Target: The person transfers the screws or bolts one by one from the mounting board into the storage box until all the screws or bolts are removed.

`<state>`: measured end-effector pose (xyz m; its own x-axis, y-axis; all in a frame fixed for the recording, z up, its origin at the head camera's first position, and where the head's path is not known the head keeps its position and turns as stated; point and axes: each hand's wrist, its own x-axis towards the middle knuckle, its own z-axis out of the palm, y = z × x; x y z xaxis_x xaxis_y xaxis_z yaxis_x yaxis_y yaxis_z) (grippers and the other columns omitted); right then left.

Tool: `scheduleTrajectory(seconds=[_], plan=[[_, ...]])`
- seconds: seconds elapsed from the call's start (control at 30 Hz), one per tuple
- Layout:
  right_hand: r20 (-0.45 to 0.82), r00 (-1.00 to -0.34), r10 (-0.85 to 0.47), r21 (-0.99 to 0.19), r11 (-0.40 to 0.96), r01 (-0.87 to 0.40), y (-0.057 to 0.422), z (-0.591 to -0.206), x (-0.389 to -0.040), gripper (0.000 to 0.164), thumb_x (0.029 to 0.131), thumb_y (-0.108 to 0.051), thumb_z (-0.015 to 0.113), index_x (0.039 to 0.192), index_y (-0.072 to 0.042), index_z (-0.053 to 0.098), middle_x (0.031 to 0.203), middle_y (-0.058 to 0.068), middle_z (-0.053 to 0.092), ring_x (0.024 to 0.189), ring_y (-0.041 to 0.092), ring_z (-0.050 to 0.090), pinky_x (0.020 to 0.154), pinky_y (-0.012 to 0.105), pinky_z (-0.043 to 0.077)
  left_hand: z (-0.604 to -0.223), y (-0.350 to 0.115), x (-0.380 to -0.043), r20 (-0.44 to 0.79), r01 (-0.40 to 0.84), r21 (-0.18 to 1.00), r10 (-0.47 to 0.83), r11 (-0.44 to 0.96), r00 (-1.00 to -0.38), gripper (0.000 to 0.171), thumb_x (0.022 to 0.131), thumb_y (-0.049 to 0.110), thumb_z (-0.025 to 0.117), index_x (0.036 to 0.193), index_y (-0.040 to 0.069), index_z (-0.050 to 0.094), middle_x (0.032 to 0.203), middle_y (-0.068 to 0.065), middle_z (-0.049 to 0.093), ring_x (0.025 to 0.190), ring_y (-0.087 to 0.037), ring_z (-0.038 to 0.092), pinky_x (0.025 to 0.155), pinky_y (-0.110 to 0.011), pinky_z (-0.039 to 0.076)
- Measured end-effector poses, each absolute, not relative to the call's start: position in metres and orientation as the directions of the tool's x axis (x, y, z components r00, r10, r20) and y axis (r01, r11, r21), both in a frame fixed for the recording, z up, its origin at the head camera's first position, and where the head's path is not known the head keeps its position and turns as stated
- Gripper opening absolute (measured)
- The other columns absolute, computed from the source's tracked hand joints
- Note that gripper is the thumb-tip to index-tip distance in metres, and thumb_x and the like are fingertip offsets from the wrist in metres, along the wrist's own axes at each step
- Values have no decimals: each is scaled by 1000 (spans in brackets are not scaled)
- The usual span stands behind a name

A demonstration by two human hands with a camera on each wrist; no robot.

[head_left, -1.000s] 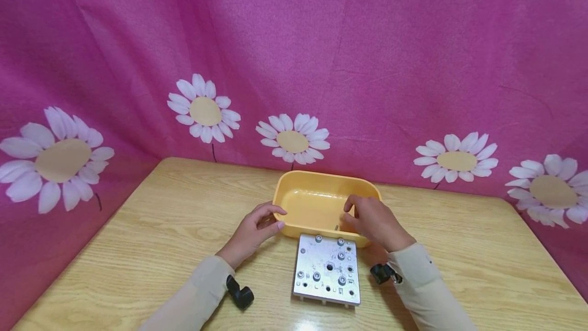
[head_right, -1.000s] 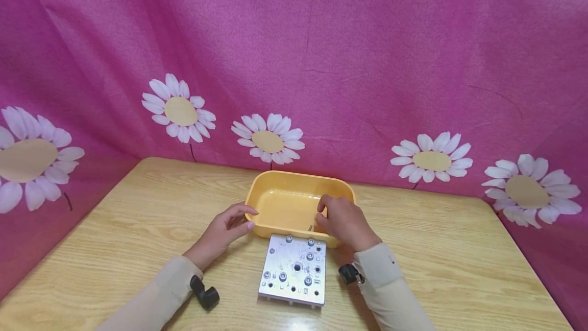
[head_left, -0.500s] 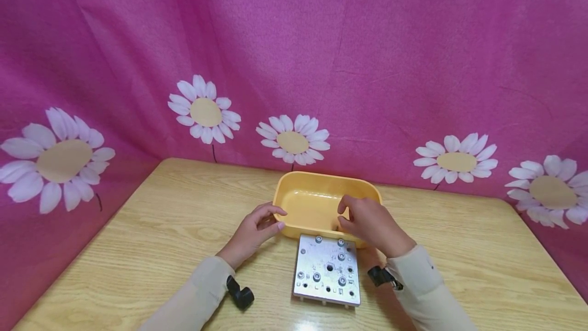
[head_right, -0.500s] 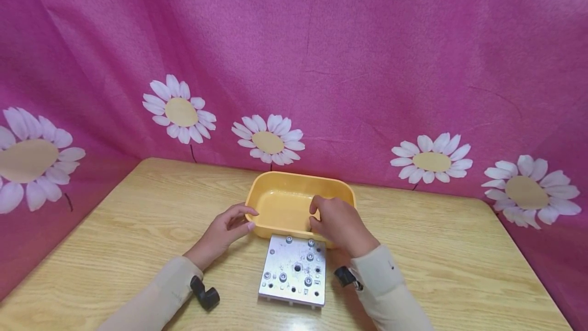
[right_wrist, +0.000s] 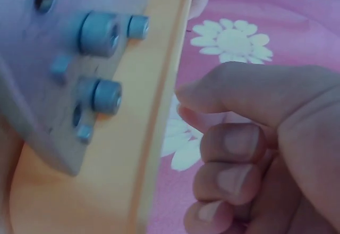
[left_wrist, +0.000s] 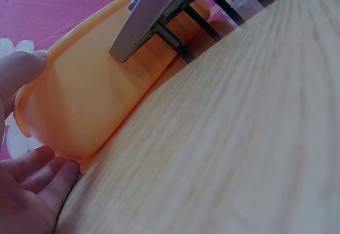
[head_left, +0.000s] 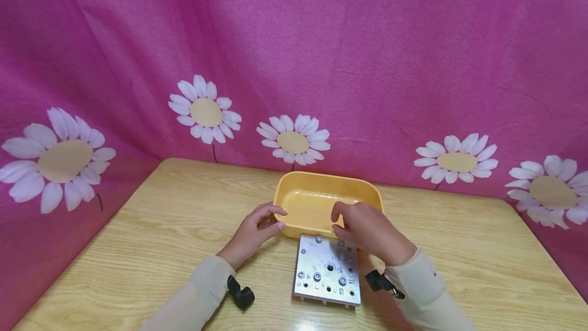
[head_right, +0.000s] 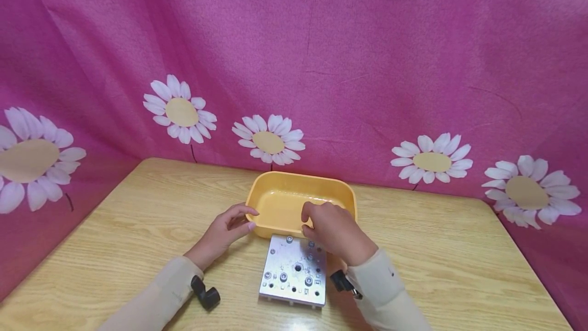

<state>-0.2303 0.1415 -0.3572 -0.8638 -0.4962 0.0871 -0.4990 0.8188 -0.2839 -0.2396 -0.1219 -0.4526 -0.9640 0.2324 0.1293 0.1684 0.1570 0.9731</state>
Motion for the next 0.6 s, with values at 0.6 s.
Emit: scheduleTrajectory(seconds=[0.6], plan=[[-84, -735, -673, -386, 702, -598, 120, -354, -207, 14, 88, -23, 72, 97, -16, 63, 63, -10, 52, 55, 5, 46, 52, 22, 43, -454, -121, -240, 155, 193, 972, 249, 136, -956, 25, 90, 23, 69, 114, 18, 65, 127, 1, 53, 109, -20, 50, 101, -34, 43]])
